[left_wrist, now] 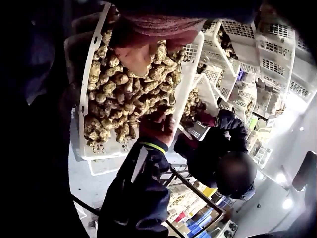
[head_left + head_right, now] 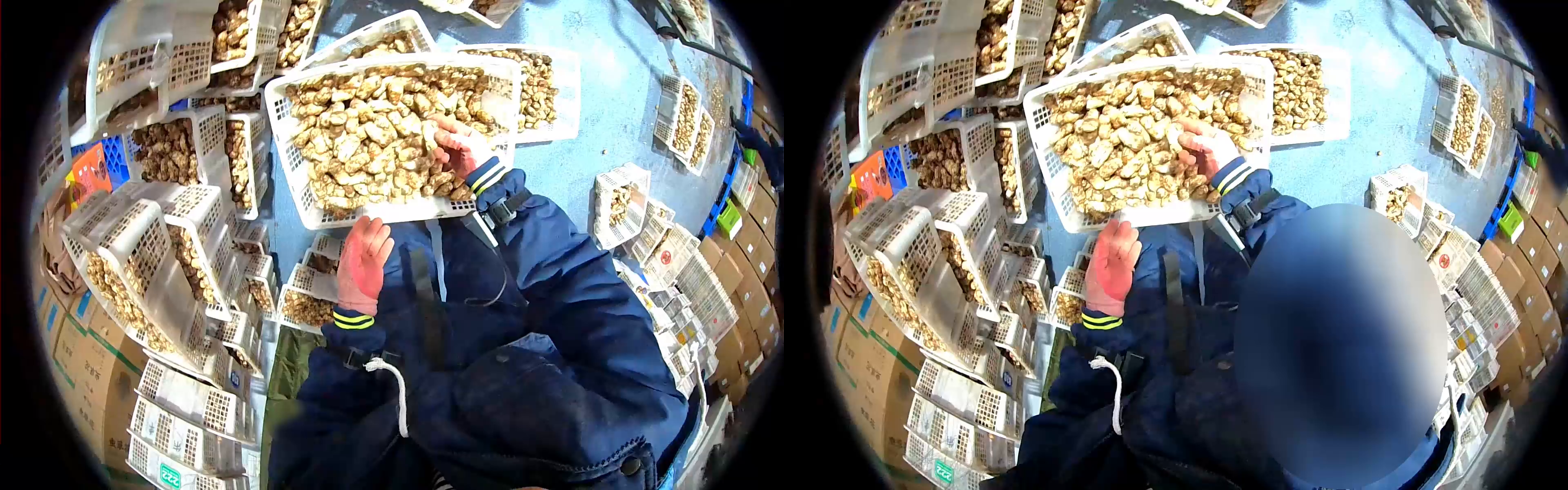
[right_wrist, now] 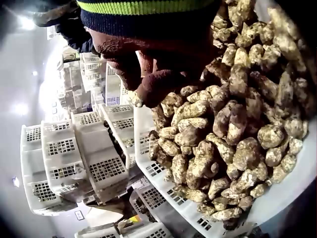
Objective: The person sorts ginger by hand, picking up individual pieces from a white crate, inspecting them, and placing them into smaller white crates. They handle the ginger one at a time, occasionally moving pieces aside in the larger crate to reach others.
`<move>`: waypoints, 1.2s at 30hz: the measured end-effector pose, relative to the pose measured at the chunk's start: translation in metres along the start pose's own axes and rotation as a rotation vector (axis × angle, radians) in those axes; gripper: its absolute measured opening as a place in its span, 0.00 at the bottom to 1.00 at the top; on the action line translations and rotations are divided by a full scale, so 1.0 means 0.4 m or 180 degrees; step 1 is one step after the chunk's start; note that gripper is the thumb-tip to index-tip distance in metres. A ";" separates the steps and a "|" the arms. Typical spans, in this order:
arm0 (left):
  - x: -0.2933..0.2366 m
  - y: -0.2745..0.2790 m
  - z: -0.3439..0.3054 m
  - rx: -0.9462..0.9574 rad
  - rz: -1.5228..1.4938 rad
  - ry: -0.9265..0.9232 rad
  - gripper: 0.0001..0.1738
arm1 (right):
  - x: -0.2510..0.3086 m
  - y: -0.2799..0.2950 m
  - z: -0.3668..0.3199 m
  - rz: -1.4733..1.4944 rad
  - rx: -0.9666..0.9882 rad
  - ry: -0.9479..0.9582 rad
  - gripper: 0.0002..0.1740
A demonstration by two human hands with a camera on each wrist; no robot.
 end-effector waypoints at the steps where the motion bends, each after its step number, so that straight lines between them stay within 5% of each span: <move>1: 0.003 -0.018 0.000 -0.0084 0.0047 0.0068 0.21 | 0.026 0.004 -0.009 -0.0193 -0.0091 0.0058 0.25; 3: 0.025 0.024 0.033 0.0228 -0.0041 0.0167 0.27 | 0.075 -0.005 0.010 -0.0089 0.0019 0.0280 0.24; 4: 0.031 0.027 0.032 0.0254 -0.0075 0.0172 0.27 | 0.109 0.006 0.008 -0.0655 -0.0397 0.0486 0.20; 5: 0.035 0.017 0.030 0.0283 -0.0107 0.0184 0.26 | 0.145 0.000 0.021 -0.0699 0.0001 0.0698 0.23; 7: 0.036 0.006 0.038 -0.0032 0.0289 0.0212 0.25 | 0.209 0.047 0.051 0.0084 -0.0022 0.0776 0.25; 8: 0.040 0.000 0.040 -0.0020 0.0225 0.0244 0.24 | 0.252 0.033 0.058 -0.0268 -0.0583 0.0916 0.25; 9: 0.043 -0.009 0.043 -0.0013 0.0160 0.0272 0.24 | 0.290 0.050 0.079 -0.0109 -0.0134 0.0927 0.28; 11: 0.047 -0.030 0.048 -0.0246 0.0369 0.0240 0.24 | 0.359 0.086 0.108 -0.0422 -0.0318 0.1048 0.31; 12: 0.051 -0.038 0.051 -0.0204 0.0405 0.0207 0.24 | 0.385 0.113 0.125 -0.0534 -0.0192 0.1180 0.29; 15: 0.067 -0.060 0.070 -0.0157 0.0460 0.0192 0.25 | 0.441 0.202 0.186 -0.0966 -0.1120 0.0697 0.26; 19: 0.114 -0.071 0.086 -0.0323 0.0301 0.0253 0.26 | 0.527 0.224 0.320 -0.0863 -0.1048 0.1374 0.19; 21: 0.135 -0.090 0.088 -0.0550 0.0405 0.0322 0.27 | 0.570 0.217 0.369 -0.0844 -0.1398 0.1595 0.30; 23: 0.144 -0.101 0.096 -0.0762 0.0615 0.0306 0.29 | 0.611 0.239 0.404 -0.1477 -0.1085 0.1684 0.34; 25: 0.155 -0.128 0.104 -0.0381 0.0380 0.0303 0.29 | 0.605 0.272 0.411 -0.1358 -0.1016 0.1329 0.29; 28: 0.162 -0.156 0.103 -0.0580 0.0283 0.0312 0.29 | 0.571 0.288 0.369 -0.1386 -0.0831 0.0955 0.23; 36: 0.154 -0.156 0.106 -0.0024 0.0343 0.0350 0.25 | 0.452 0.214 0.158 -0.1158 -0.0747 0.0903 0.21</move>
Point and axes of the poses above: each hand's wrist, its own z-axis towards the middle knuckle, its own y-axis out of the back of the hand, x = y × z, the point moved 6 cm from there along z, towards the middle knuckle, and after that the axes turned 14 degrees about y, right-handed, at the moved point
